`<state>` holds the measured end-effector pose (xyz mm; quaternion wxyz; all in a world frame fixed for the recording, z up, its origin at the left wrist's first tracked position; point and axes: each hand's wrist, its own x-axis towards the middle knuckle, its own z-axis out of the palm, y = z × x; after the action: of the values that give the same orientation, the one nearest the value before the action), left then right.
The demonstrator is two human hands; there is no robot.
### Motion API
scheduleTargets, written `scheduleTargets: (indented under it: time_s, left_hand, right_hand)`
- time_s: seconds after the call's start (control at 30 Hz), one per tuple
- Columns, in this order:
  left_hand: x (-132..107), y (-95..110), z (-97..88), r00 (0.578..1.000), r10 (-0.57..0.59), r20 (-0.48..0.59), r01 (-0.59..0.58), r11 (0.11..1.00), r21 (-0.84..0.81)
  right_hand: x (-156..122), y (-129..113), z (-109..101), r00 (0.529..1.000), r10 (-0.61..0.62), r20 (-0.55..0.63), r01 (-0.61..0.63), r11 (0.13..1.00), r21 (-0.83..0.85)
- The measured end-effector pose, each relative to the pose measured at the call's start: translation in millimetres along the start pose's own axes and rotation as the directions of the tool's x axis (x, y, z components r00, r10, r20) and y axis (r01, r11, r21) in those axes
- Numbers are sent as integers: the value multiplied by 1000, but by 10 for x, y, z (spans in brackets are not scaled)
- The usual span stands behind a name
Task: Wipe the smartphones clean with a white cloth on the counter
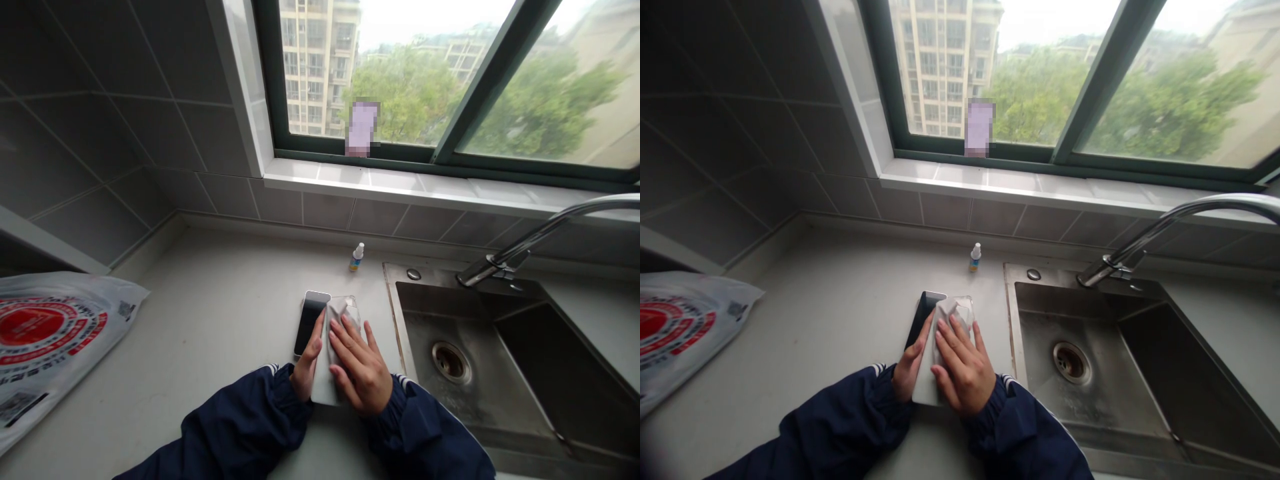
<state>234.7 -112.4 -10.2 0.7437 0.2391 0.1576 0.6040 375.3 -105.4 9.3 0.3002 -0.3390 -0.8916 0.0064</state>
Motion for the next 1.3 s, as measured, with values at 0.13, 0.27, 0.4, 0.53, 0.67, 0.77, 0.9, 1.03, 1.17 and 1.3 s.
scheduleTargets:
  time_s: [0.13,0.27,0.4,0.53,0.67,0.77,0.9,1.03,1.17,1.3]
  left_hand:
    - [-4,-20,-41,997,-59,-55,57,998,-36]
    - [-24,-25,-56,998,-43,55,43,999,10]
    - [-41,24,-64,985,-39,169,7,982,187]
    - [-37,72,-22,985,-35,169,2,982,189]
    - [-24,50,35,997,7,74,-12,998,66]
    - [-34,10,30,1000,-13,19,12,999,50]
    - [-55,2,-26,997,-31,73,20,990,137]
    - [-35,73,-47,983,-43,178,-12,954,300]
    - [-1,120,-19,985,-24,173,-19,970,241]
    - [9,106,16,995,-9,97,1,996,84]
  right_hand:
    - [2,-50,-18,996,-61,61,59,998,29]
    - [0,-33,-24,996,-41,77,41,999,4]
    - [-1,30,-26,1000,28,7,-27,999,-25]
    - [-5,64,-26,995,84,-59,-86,996,-31]
    - [-5,11,-21,998,43,-49,-43,999,0]
    - [-2,-50,-22,1000,-17,-2,17,1000,22]
    - [-6,-56,-7,998,-24,54,24,1000,3]
    - [-24,17,29,994,95,56,-92,994,-58]
    - [-33,51,32,991,135,26,-133,989,-65]
    - [-15,-7,7,998,61,24,-61,998,-24]
